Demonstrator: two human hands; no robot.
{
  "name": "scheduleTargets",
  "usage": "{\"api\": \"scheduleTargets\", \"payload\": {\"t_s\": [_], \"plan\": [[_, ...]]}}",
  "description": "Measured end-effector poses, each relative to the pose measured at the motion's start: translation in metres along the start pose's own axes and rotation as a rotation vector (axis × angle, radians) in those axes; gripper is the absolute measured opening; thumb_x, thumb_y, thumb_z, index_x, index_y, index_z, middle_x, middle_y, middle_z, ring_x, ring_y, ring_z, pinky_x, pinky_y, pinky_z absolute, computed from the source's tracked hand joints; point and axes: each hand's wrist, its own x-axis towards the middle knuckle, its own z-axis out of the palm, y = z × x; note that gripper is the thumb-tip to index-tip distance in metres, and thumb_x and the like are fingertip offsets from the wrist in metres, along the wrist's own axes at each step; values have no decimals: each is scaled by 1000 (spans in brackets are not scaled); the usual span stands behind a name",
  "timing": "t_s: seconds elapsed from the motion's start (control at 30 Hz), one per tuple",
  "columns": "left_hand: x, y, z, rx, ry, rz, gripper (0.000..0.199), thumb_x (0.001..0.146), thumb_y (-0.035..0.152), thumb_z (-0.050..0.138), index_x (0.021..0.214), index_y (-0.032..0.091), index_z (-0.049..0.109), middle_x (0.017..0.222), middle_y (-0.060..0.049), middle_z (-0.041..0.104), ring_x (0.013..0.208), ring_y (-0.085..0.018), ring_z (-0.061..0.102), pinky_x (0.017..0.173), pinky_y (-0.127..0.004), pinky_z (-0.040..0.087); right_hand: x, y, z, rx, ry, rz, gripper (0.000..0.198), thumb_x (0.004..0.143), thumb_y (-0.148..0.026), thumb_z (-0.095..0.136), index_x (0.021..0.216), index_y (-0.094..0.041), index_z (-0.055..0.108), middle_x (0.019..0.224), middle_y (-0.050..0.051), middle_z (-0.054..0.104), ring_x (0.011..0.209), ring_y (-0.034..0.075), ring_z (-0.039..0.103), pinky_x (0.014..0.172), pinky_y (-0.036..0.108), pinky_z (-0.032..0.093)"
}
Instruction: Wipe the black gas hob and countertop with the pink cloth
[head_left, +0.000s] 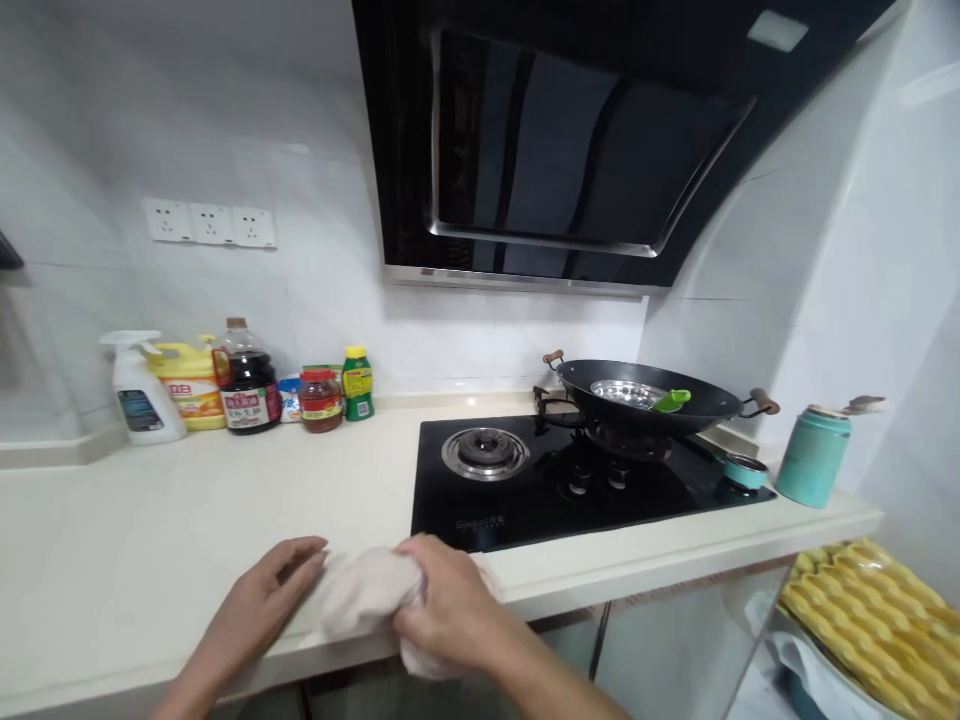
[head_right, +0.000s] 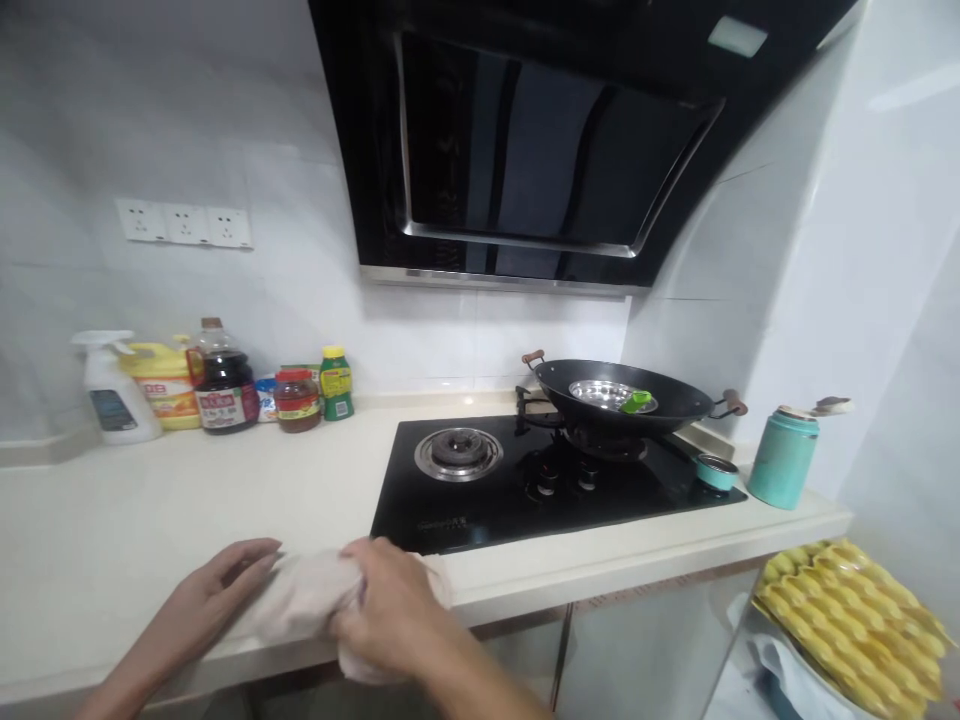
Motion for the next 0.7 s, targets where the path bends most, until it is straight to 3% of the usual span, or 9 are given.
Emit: {"api": "scheduleTargets", "payload": {"t_s": [0.07,0.13,0.2,0.33,0.43,0.53,0.6,0.7], "plan": [[-2,4,-2,-6,-8,-18,49,81,64,58,103,23,75,108,-6,78,100,-27,73,87,-32,59,13,14,-22,255,38,141,51,79,-35,70,126,-28,53,112,2,68,100,22,64,87,35,50],[-4,7,-3,-13,-6,-35,50,81,64,57,103,23,75,110,-6,78,102,-27,72,87,-33,59,24,37,-48,341,142,189,46,80,-39,67,122,-24,58,114,3,67,103,22,63,90,35,49],[-5,11,-3,-34,-6,-44,50,81,65,57,103,24,75,111,-6,77,104,-28,72,89,-34,59,29,66,-75,265,238,212,44,79,-43,66,116,-20,63,121,7,63,109,24,61,97,37,47],[-7,14,-3,-71,-4,-53,51,80,66,57,103,24,75,112,-7,77,106,-28,71,92,-35,57,20,121,-119,141,176,318,44,71,-44,66,106,-17,67,103,7,70,99,28,63,93,43,50],[-6,12,-4,-68,-16,-59,50,80,64,56,103,24,75,113,-6,77,106,-28,70,92,-35,56,2,145,-143,22,239,368,58,67,-41,66,119,-16,64,115,11,66,113,32,58,104,49,42],[-5,17,-2,-32,-25,-53,47,80,61,56,102,24,75,113,-7,76,106,-29,70,93,-36,55,-19,158,-161,-125,369,354,70,72,-43,60,136,-16,54,129,15,59,120,29,56,107,45,41],[-4,32,4,-18,-18,-29,44,82,57,54,103,23,74,113,-8,75,107,-28,69,94,-37,55,-34,166,-170,-195,428,314,59,79,-46,53,131,-18,59,125,14,60,109,26,61,99,40,47],[0,74,30,-46,-66,112,38,88,48,49,105,23,72,117,-8,72,112,-26,66,99,-38,52,-57,180,-176,-245,452,282,41,87,-49,46,108,-22,69,109,9,65,95,23,63,90,37,50]]}}
